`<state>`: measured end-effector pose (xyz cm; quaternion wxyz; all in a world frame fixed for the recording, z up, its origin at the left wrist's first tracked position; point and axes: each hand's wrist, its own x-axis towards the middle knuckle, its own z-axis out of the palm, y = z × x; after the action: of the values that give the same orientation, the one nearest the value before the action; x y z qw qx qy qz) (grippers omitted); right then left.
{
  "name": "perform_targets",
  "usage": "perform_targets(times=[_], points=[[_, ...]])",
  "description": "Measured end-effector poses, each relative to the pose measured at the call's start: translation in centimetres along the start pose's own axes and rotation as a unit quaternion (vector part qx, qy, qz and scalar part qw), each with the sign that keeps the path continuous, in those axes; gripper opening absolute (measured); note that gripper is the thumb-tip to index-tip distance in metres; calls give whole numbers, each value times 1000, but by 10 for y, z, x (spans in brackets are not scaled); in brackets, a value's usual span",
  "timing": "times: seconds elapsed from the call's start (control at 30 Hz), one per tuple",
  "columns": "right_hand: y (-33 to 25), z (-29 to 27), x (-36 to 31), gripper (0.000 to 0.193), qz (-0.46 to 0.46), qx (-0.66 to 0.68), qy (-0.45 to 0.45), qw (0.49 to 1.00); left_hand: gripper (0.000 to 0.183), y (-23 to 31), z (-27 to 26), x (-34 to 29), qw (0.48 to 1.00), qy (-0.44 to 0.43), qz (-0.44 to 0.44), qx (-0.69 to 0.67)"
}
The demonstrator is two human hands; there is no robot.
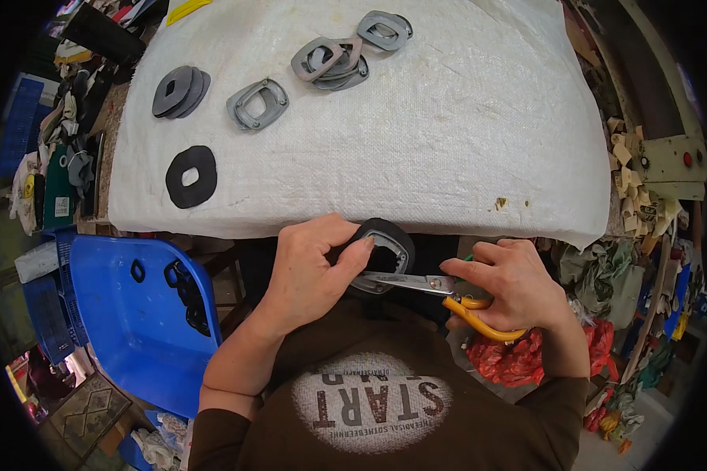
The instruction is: The recorder uses scissors to trim excess material from shoe components and then manually fits plastic frames into the trimmed parts.
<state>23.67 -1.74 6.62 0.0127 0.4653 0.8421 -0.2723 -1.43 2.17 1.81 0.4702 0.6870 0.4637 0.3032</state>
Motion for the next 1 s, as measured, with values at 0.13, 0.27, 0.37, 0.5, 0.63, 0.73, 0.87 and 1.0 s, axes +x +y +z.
perform_targets(times=[0.13, 0.27, 0.37, 0.5, 0.63, 0.73, 0.87, 1.0], points=[[3, 2, -2, 57, -9, -6, 10, 1000, 13, 2, -1, 1, 1000, -8, 9, 4], [2, 2, -2, 55, -1, -2, 6, 1000, 13, 2, 0, 0, 1000, -7, -1, -4], [2, 3, -2, 54, -1, 4, 2, 1000, 12, -1, -1, 0, 1000, -16, 7, 15], [2, 0, -2, 54, -9, -12, -19, 1000, 13, 2, 0, 0, 1000, -11, -2, -2], [3, 2, -3, 53, -12, -12, -20, 1000, 14, 3, 0, 1, 1000, -15, -2, 2], [3, 5, -5, 53, -18, -6, 8, 1000, 14, 2, 0, 1, 1000, -19, -1, 1], [3, 4, -6, 54, -10, -3, -9, 1000, 14, 2, 1, 1, 999, -29, -23, -32], [9, -7, -4, 49, -8, 27, 2, 1000, 15, -1, 3, -2, 998, -16, -46, -46]])
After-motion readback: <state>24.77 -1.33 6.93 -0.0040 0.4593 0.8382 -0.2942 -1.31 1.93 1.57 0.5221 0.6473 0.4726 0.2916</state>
